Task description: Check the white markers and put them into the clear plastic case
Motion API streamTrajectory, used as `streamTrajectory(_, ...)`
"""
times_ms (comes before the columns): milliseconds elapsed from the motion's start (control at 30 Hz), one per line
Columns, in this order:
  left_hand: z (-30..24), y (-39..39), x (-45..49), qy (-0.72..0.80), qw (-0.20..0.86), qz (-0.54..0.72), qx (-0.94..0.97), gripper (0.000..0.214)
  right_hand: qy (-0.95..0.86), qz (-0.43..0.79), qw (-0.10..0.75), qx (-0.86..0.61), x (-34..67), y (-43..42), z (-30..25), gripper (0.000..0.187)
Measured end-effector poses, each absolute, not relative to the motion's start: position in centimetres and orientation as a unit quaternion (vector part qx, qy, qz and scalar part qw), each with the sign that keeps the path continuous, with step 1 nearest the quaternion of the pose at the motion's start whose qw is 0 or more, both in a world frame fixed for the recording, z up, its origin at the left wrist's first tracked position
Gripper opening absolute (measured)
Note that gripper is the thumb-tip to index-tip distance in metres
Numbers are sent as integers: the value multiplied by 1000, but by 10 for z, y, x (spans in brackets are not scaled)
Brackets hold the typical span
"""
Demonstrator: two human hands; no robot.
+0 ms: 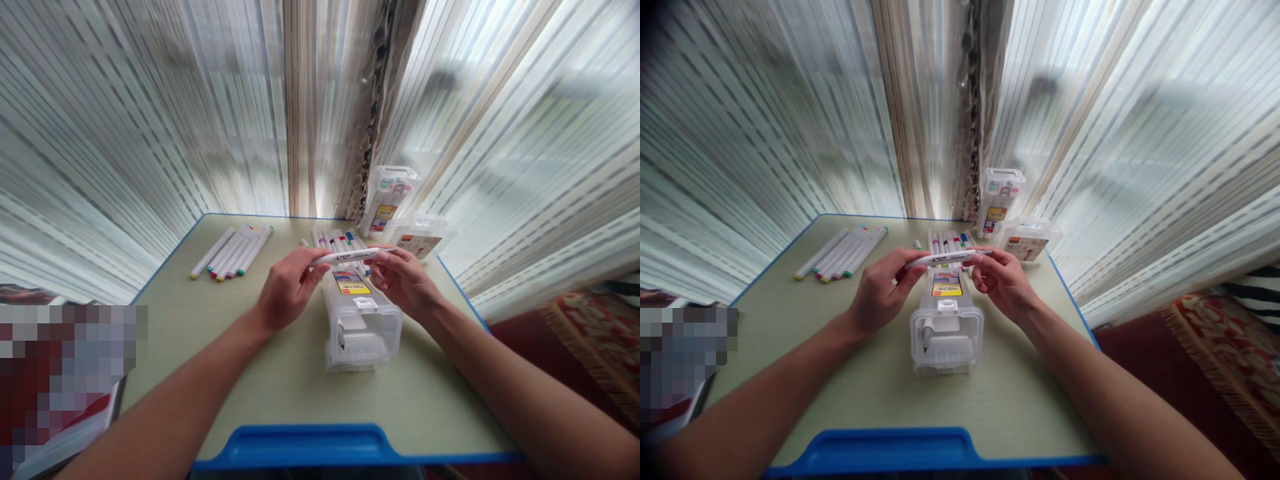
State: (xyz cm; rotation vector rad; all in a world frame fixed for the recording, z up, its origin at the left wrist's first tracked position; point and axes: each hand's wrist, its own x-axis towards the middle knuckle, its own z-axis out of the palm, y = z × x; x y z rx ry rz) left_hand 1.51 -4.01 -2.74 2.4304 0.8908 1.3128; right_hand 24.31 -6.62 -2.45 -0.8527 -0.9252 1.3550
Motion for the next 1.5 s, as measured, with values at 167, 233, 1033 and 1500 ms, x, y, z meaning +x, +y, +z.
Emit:
streamTrajectory(167, -27, -39, 16, 294, 120, 453, 833, 22, -411, 576, 597, -377, 244, -66, -26, 19)
streamTrajectory(233, -27, -39, 16, 296, 120, 452, 833, 23, -415, 577, 595, -377, 245, -66, -26, 18)
streamTrajectory(1033, -28, -38, 15, 296, 128, 445, 835, 25, -423, 576, 590, -376, 245, -67, -24, 21)
streamTrajectory(1500, -27, -39, 15, 305, 129, 438, 836, 27, -428, 563, 585, -397, 245, -67, -24, 23)
